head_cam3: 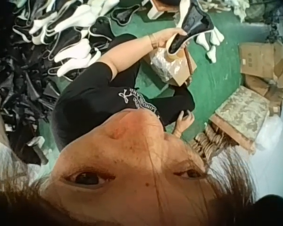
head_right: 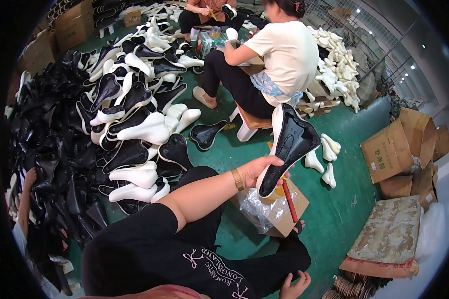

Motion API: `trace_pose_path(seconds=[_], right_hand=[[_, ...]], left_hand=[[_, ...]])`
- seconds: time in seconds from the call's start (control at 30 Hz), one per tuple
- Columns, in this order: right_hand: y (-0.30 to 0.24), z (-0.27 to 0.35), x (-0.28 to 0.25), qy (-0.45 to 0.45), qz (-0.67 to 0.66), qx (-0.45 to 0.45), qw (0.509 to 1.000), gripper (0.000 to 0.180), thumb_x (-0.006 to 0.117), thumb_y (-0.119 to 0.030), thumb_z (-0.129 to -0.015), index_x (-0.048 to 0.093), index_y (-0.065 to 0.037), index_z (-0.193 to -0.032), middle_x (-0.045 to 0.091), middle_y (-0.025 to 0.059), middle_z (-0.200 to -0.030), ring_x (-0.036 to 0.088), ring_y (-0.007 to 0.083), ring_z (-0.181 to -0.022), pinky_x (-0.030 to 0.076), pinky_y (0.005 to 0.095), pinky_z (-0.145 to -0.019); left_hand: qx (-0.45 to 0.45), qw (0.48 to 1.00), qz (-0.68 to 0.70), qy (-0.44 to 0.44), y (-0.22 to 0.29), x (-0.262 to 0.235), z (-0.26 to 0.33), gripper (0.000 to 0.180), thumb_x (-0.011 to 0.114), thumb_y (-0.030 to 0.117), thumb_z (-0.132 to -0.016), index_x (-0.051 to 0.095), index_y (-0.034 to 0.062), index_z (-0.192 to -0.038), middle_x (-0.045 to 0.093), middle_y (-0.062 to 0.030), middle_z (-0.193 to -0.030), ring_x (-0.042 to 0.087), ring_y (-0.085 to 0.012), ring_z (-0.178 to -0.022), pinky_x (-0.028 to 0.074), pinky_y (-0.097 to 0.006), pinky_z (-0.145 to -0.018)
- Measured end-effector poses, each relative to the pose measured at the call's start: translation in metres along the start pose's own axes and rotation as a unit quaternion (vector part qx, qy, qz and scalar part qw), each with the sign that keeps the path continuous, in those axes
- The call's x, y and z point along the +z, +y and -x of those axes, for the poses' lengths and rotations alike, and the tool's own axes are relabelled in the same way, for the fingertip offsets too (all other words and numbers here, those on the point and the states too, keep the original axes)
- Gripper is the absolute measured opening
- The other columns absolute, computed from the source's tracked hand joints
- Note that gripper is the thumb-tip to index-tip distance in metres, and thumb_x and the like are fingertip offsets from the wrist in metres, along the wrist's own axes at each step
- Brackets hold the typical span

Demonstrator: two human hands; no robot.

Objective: Applying adhesive to the edges of bicycle seat components using a brush.

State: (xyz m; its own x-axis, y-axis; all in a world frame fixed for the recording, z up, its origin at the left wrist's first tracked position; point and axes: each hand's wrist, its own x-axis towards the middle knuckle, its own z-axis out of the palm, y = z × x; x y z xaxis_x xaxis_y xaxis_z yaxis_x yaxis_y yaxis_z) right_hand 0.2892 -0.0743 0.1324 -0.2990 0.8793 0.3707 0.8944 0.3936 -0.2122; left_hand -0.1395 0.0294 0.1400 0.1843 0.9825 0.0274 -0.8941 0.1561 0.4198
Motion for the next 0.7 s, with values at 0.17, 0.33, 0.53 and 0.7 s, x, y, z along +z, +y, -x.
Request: trace_pose_path(seconds=[0.17, 0.33, 0.53, 0.7], right_hand=[[-0.019, 0.041, 0.011, -0.130, 0.008, 0.118, 0.984, 0.037, 0.066, -0.037, -0.085, 0.060, -0.004, -0.101, 0.054, 0.0181, -0.101, 0.054, 0.0353, -0.092, 0.046, 0.0432, -0.082], [0.074, 0.072, 0.098, -0.033, -0.022, 0.001, 0.999, 0.030, 0.074, -0.025, -0.077, 0.053, -0.005, -0.073, 0.048, 0.0125, -0.078, 0.049, 0.0303, -0.073, 0.042, 0.0406, -0.065], [0.069, 0.070, 0.111, 0.027, -0.113, 0.159, 0.980, 0.027, 0.061, -0.026, -0.090, 0.050, -0.003, -0.080, 0.049, 0.0124, -0.073, 0.047, 0.0260, -0.067, 0.041, 0.0378, -0.064], [0.052, 0.077, 0.120, 0.028, -0.150, 0.165, 0.974, 0.031, 0.058, -0.028, -0.093, 0.049, -0.003, -0.078, 0.053, 0.0121, -0.069, 0.048, 0.0235, -0.060, 0.042, 0.0377, -0.060]], left_hand=[[-0.003, 1.000, -0.017, 0.010, 0.001, 0.003, 0.009, 0.040, 0.063, 0.026, -0.084, 0.055, 0.0044, -0.117, 0.064, -0.0129, -0.095, 0.067, -0.0197, -0.069, 0.059, -0.032, -0.065], [-0.006, 1.000, -0.007, 0.011, -0.001, 0.006, 0.008, 0.037, 0.064, 0.026, -0.083, 0.057, 0.0054, -0.112, 0.065, -0.0131, -0.095, 0.067, -0.0199, -0.069, 0.059, -0.032, -0.063], [0.000, 1.000, -0.011, 0.009, -0.006, 0.005, 0.004, 0.037, 0.065, 0.026, -0.083, 0.056, 0.0055, -0.112, 0.065, -0.0129, -0.096, 0.068, -0.0210, -0.069, 0.059, -0.032, -0.064], [-0.010, 1.000, -0.021, 0.015, -0.007, 0.004, 0.004, 0.036, 0.064, 0.026, -0.083, 0.056, 0.0046, -0.112, 0.065, -0.0130, -0.096, 0.067, -0.0216, -0.070, 0.059, -0.034, -0.065]])
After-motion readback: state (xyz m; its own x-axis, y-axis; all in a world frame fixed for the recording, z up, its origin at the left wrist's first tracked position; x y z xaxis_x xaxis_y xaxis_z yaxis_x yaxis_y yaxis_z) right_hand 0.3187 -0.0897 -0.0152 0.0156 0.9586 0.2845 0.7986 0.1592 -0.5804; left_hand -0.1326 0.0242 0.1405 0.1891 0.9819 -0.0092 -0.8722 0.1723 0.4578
